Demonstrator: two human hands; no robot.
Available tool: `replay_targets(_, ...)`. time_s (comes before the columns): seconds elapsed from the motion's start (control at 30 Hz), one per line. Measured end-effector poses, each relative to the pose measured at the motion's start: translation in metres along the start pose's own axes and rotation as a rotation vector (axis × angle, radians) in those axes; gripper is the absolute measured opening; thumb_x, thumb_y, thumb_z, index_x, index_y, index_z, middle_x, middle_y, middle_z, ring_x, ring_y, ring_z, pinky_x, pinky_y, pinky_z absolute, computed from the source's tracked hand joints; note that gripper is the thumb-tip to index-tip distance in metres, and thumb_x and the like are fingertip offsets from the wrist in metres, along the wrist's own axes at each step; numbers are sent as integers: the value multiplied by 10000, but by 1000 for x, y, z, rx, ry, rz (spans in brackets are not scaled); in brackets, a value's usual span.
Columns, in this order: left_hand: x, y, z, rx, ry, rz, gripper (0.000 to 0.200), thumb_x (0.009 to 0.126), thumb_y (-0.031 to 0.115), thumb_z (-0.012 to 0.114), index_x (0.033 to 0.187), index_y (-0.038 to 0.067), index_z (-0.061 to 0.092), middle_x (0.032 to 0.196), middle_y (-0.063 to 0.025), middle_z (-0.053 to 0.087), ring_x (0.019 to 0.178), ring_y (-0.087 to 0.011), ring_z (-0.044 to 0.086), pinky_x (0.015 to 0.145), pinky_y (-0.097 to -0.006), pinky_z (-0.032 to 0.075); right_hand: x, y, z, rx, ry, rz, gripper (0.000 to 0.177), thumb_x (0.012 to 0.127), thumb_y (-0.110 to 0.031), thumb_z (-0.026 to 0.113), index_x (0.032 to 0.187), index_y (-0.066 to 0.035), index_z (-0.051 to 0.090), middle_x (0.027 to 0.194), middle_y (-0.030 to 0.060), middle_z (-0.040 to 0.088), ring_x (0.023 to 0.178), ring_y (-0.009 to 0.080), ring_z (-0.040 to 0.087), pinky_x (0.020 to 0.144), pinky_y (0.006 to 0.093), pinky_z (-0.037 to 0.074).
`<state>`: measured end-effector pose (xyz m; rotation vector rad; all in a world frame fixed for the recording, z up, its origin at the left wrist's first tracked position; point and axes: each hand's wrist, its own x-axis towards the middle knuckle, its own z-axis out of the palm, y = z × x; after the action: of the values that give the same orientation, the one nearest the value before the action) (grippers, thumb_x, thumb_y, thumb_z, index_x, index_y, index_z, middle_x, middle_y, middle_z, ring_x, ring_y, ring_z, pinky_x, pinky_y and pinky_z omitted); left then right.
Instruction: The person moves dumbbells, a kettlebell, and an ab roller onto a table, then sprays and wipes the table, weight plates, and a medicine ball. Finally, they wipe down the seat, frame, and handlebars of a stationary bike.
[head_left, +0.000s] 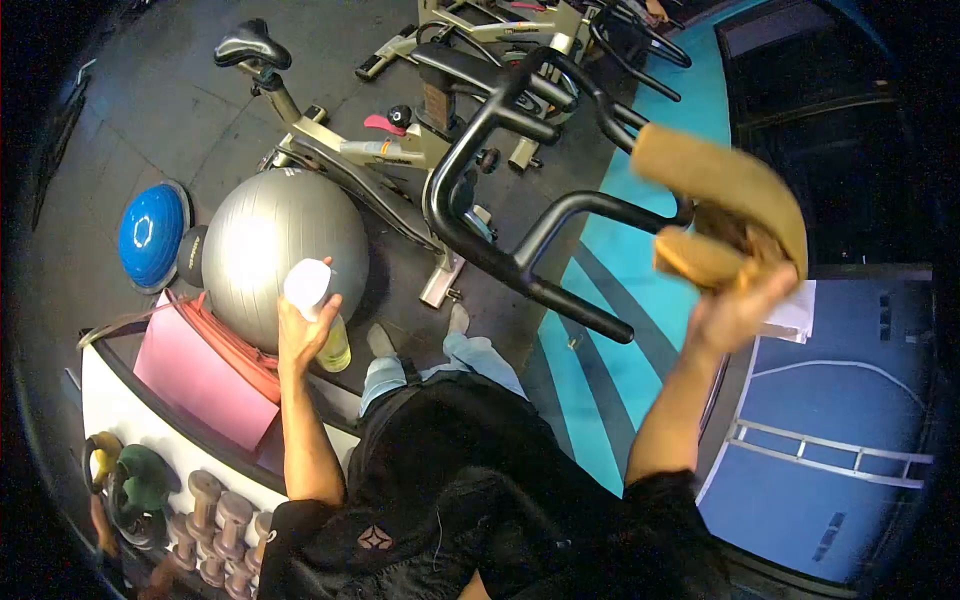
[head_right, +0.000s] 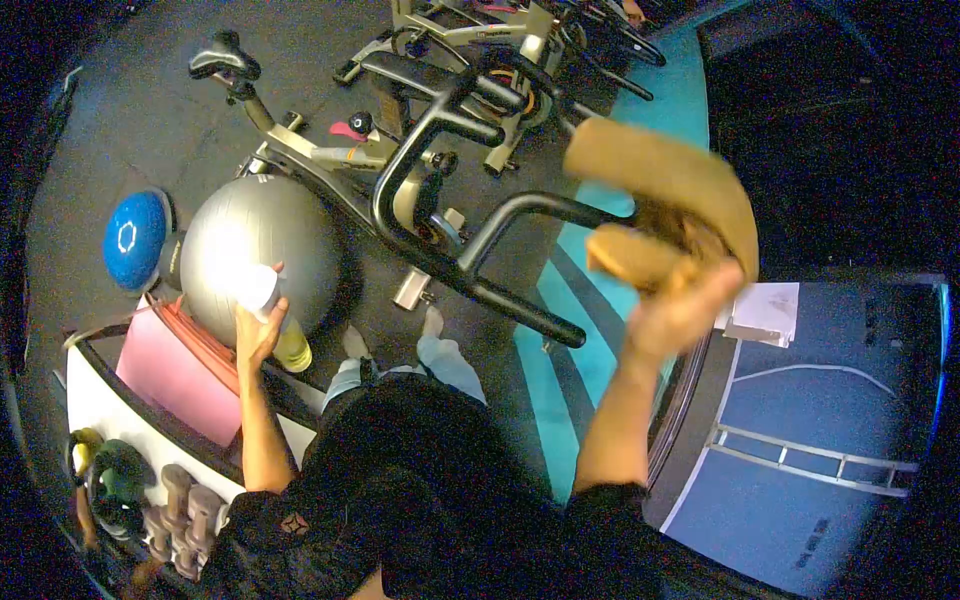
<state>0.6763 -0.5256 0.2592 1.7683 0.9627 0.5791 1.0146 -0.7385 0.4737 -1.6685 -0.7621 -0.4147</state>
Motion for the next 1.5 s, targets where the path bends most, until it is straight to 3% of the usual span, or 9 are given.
replay_targets(0.1, -1, 2, 3, 31, 91, 149, 453, 730, 149, 663, 1163, 36, 596, 953, -146, 657, 887, -236, 627, 817, -335, 466, 22, 18, 115, -297, -63, -507, 245, 852, -176, 561, 1006, 12, 530, 950, 149, 535, 915, 309, 530, 838, 413, 414)
replay_targets(0.17, -4, -1, 3, -9, 57, 97, 453, 722, 146, 663, 1155, 29, 598, 966, -139, 659, 899, -230, 627, 834, -326, 464, 27, 68, 178, -576, -694, -265, 484, 836, -401, 599, 1080, 8, 508, 1018, 199, 542, 969, 344, 522, 873, 430, 395)
replay_targets(0.23, -9, 3, 1, 6, 73, 97, 452, 715, 141, 669, 1146, 23, 600, 979, -136, 659, 903, -227, 627, 839, -322, 464, -5, 97, 226, -789, -628, -533, 609, 824, -558, 535, 1014, 20, 545, 979, 230, 589, 992, 380, 556, 852, 445, 425)
replay_targets(0.43, -23, -1, 5, 40, 78, 100, 450, 704, 104, 676, 1136, 5, 597, 952, -148, 659, 857, -230, 628, 816, -319, 471, 36, 83, 263, -852, -768, 12, 766, 848, -649, 377, 977, 69, 612, 903, 274, 644, 912, 401, 628, 793, 474, 491)
replay_targets(0.67, -30, 19, 19, 64, 79, 31, 467, 703, 69, 679, 1159, 23, 589, 957, -163, 657, 873, -238, 638, 813, -326, 472, 6, 99, 226, -721, -744, -386, 623, 884, -564, 419, 1062, 15, 566, 892, 260, 645, 889, 384, 635, 787, 439, 498)
replay_targets(0.93, -58, 48, 49, 76, 238, -43, 444, 729, 78, 656, 1163, 18, 587, 922, -168, 656, 796, -234, 619, 778, -321, 469, 121, 88, 147, 528, -792, 727, 520, 896, -539, 482, 1076, -62, 583, 1023, 74, 636, 913, 193, 611, 832, 352, 481)
replay_targets(1.1, -77, 53, 74, 15, 261, -86, 459, 721, 15, 577, 1178, 53, 579, 994, -96, 610, 893, -190, 555, 824, -311, 441, 185, 66, 147, 769, -1181, 774, 285, 882, -351, 588, 990, -89, 619, 871, 69, 662, 740, 200, 645, 706, 356, 543)
replay_targets(1.37, -76, 44, 66, -23, 332, -54, 414, 757, 111, 636, 1154, 4, 590, 962, -117, 645, 892, -182, 584, 834, -314, 439, 182, 26, 194, 391, -1433, 548, 293, 794, -324, 668, 943, -75, 628, 842, 52, 659, 726, 179, 645, 690, 342, 549)
replay_targets(1.5, -60, 36, 46, -64, 316, -124, 409, 747, 110, 647, 1138, 2, 598, 937, -119, 649, 839, -176, 593, 795, -308, 453, 160, 99, 214, -448, -1550, 116, 647, 709, -415, 696, 1192, -7, 561, 1063, 102, 630, 886, 173, 605, 787, 321, 494)
